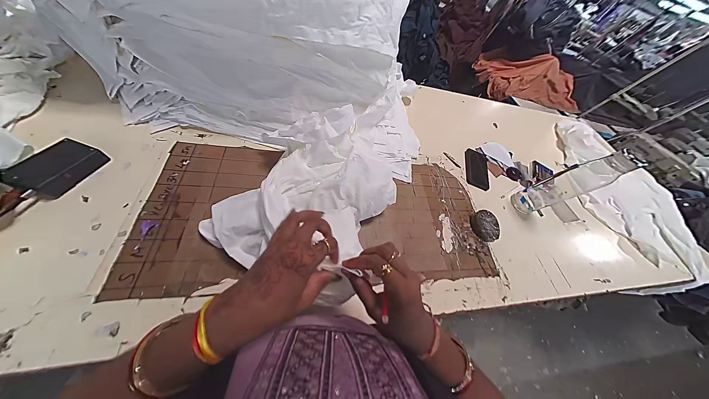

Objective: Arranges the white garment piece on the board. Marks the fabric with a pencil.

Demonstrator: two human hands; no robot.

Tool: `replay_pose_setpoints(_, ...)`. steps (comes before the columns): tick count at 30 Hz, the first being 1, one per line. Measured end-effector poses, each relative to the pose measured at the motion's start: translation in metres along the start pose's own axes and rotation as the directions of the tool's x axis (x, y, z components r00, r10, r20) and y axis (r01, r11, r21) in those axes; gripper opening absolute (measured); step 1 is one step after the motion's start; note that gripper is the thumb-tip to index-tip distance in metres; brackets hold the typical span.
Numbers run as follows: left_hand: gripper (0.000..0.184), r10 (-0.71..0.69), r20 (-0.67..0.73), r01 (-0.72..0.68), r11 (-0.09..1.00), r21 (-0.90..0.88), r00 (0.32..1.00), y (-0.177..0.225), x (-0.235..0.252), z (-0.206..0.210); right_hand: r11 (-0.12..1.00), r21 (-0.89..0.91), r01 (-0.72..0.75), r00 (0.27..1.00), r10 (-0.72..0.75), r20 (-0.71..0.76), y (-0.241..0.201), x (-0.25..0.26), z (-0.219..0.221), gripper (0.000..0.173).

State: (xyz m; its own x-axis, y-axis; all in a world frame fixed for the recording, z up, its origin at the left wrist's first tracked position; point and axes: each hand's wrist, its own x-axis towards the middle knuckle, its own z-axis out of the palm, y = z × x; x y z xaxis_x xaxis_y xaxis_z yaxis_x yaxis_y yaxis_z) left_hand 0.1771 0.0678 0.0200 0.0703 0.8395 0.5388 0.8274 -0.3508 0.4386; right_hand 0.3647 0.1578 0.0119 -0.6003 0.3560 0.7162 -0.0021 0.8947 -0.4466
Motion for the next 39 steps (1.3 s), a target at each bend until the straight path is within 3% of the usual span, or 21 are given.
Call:
replay_pose_setpoints(2, 0.040, 0.064, 0.034, -0.059, 0.989, -0.137, 0.997, 0.005, -0.002, 0.002, 0.998, 0.062, -0.004, 0.998, 0.000, 0.059, -0.002, 0.001, -0.002, 0.007)
replay_pose_setpoints(4, 0.037, 0.074, 0.001, -0.072, 0.977, -0.201, 0.997, 0.012, -0.001, 0.006, 0.987, 0.153, -0.042, 0.991, 0.022, 0.129, -0.003, 0.002, -0.006, 0.015)
replay_pose_setpoints(6, 0.030, 0.060, -0.041, -0.066, 0.984, -0.168, 0.997, 0.014, -0.001, 0.007, 0.965, 0.240, -0.106, 0.984, 0.068, 0.162, -0.003, 0.000, -0.013, 0.044)
replay_pose_setpoints(7, 0.028, 0.056, -0.071, -0.067, 0.985, -0.160, 0.996, 0.014, -0.001, 0.008, 0.950, 0.278, -0.138, 0.987, 0.111, 0.112, -0.002, -0.001, -0.016, 0.052)
replay_pose_setpoints(9, 0.021, 0.045, -0.151, -0.072, 0.981, -0.178, 0.987, 0.014, -0.001, 0.009, 0.902, 0.383, -0.200, 0.975, 0.224, -0.018, 0.003, 0.000, -0.024, 0.049)
replay_pose_setpoints(11, 0.018, 0.029, -0.202, -0.075, 0.972, -0.224, 0.979, 0.016, -0.002, 0.009, 0.779, 0.578, -0.242, 0.932, 0.353, -0.085, 0.001, 0.007, -0.034, 0.053)
replay_pose_setpoints(14, 0.020, -0.013, -0.252, -0.068, 0.948, -0.311, 0.968, 0.018, -0.003, 0.012, 0.510, 0.815, -0.276, 0.920, 0.387, 0.069, -0.011, 0.010, -0.038, 0.066)
replay_pose_setpoints(15, 0.021, -0.029, -0.262, -0.059, 0.946, -0.320, 0.965, 0.018, -0.004, 0.012, 0.534, 0.804, -0.261, 0.924, 0.379, 0.048, -0.015, 0.009, -0.035, 0.057)
replay_pose_setpoints(17, 0.021, -0.054, -0.283, -0.041, 0.947, -0.319, 0.958, 0.019, -0.004, 0.013, 0.707, 0.680, -0.191, 0.944, 0.324, -0.071, -0.021, 0.005, -0.027, 0.022)
replay_pose_setpoints(20, 0.019, -0.059, -0.298, -0.035, 0.953, -0.301, 0.953, 0.021, -0.005, 0.013, 0.909, 0.411, -0.077, 0.972, 0.160, -0.171, -0.022, 0.001, -0.017, 0.017)
replay_pose_setpoints(22, 0.017, -0.059, -0.304, -0.040, 0.950, -0.310, 0.951, 0.023, -0.005, 0.013, 0.971, 0.240, 0.016, 0.981, 0.032, -0.192, -0.021, -0.001, -0.014, 0.010)
replay_pose_setpoints(25, 0.017, -0.057, -0.320, -0.044, 0.953, -0.299, 0.946, 0.024, -0.004, 0.013, 0.982, 0.179, 0.055, 0.988, -0.028, -0.152, -0.021, -0.002, -0.013, 0.005)
replay_pose_setpoints(39, 0.013, -0.019, -0.330, -0.064, 0.969, -0.238, 0.944, 0.029, -0.005, 0.015, 0.981, 0.189, 0.043, 0.991, -0.019, -0.131, -0.017, -0.003, -0.010, 0.008)
